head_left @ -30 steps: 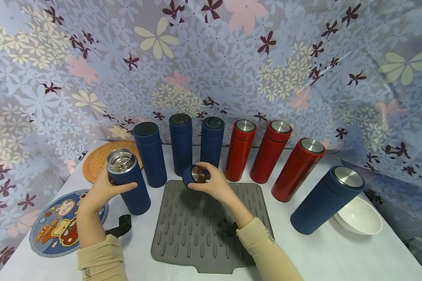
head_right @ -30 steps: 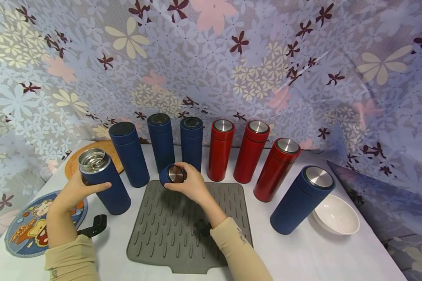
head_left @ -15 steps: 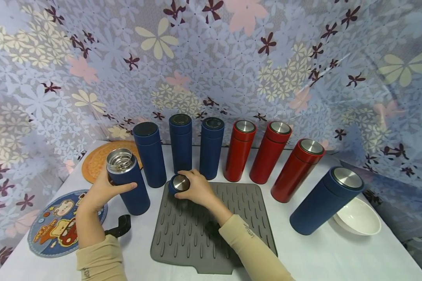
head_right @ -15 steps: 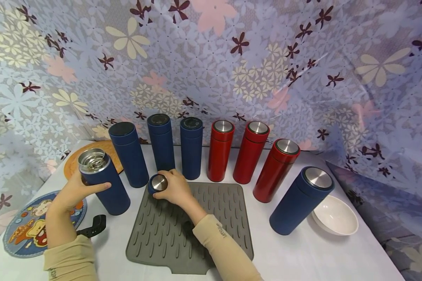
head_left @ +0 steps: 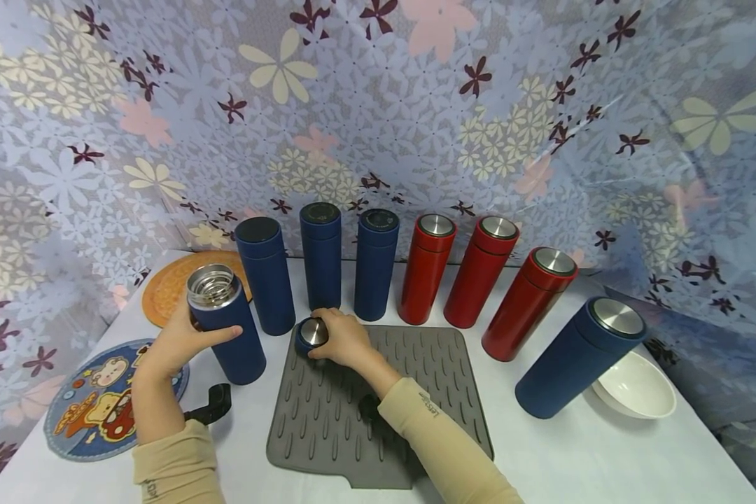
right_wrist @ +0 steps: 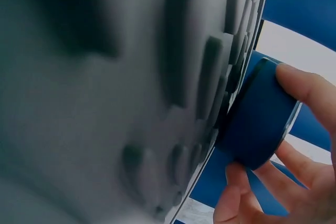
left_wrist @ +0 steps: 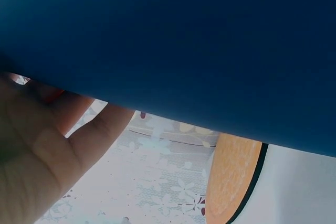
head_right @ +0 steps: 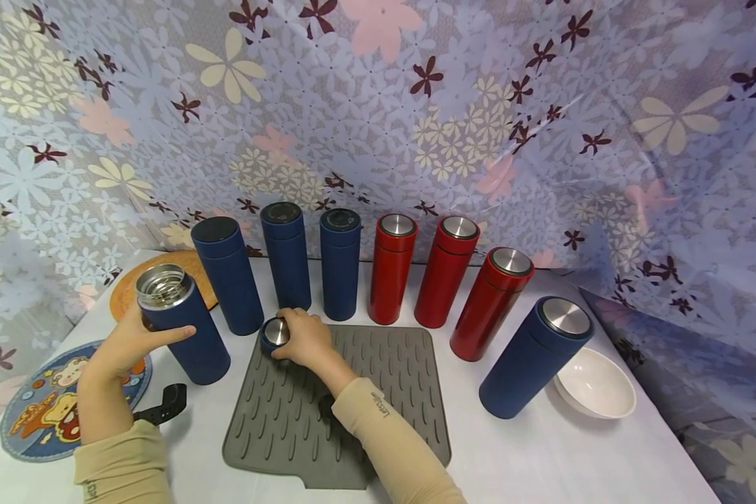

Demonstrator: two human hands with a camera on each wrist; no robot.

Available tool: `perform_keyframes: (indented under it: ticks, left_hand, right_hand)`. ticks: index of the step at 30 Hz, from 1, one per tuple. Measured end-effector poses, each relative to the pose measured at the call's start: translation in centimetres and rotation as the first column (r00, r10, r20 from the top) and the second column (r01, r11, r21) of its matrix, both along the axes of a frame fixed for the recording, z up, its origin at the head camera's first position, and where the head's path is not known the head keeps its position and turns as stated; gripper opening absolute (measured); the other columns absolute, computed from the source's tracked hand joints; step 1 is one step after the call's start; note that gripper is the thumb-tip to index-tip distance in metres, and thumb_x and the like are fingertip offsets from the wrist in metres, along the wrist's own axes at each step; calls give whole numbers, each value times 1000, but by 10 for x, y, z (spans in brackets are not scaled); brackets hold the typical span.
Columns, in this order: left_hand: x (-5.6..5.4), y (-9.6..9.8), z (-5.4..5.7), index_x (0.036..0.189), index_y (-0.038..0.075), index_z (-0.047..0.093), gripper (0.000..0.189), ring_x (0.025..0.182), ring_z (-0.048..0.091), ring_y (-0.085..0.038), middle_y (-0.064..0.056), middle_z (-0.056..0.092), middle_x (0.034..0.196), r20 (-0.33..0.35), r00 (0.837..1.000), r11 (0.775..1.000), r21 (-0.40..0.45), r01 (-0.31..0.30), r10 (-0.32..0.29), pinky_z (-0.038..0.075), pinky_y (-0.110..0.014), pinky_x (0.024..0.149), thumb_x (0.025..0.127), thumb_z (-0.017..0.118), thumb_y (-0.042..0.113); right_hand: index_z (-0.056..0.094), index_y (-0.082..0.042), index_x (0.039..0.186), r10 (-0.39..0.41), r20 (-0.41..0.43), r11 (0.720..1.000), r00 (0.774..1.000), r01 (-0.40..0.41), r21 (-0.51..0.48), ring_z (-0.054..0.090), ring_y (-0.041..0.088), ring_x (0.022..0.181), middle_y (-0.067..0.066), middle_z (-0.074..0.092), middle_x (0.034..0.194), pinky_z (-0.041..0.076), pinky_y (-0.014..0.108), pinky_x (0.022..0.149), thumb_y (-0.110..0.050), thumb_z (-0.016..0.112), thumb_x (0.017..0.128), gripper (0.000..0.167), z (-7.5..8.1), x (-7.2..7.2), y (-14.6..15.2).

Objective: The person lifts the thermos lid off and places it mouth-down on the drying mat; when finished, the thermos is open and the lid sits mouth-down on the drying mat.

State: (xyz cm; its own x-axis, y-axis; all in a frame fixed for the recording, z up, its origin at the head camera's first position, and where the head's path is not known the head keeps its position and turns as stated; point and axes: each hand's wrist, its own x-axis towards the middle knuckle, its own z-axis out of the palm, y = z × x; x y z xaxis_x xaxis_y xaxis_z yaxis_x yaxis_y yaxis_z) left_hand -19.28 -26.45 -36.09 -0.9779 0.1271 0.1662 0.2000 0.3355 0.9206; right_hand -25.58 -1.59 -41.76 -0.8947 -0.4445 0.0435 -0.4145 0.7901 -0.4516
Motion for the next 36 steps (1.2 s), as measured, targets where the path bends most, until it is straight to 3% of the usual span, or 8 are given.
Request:
perform_keyframes:
  ticks: [9,17,25,31,36]
  left_hand:
    - [0,-1,0,146,10,3,98,128,26,-43,-23,25,140,6,1000,1000,-4,-5,5,26,-64,99,77,72,6]
    - [-2,0,-1,147,12,5,97,128,27,-42,-23,26,140,-6,1000,1000,-2,-4,4,27,-63,98,77,73,5]
    - [-1,1,0,147,13,4,98,128,28,-42,-22,26,140,13,1000,1000,3,-7,7,28,-62,98,77,73,7]
    - [0,-1,1,147,12,3,99,129,26,-43,-23,25,141,13,1000,1000,-7,-12,12,26,-64,99,77,73,7]
    - [0,0,0,147,13,4,99,128,26,-43,-23,26,140,-3,1000,1000,-7,-12,12,26,-64,99,77,73,6]
  right_hand:
    - [53,-19,128,30,7,998,1000,-31,57,55,25,100,1,55,128,47,32,73,-31,80,71,65,-1,0,0]
    - [50,-19,132,48,36,998,998,-49,29,54,27,104,3,51,132,47,34,78,-30,79,71,69,1,2,3]
    - [48,-16,134,67,81,987,994,-54,-153,49,27,119,7,47,136,44,43,91,-26,76,75,65,5,5,19]
    - [50,-10,132,119,137,929,983,-62,-366,53,31,111,12,51,131,46,43,88,-18,70,81,55,9,4,41]
    - [52,-7,128,109,140,888,984,-33,-458,54,34,109,17,55,125,46,44,90,-14,68,83,49,7,4,63]
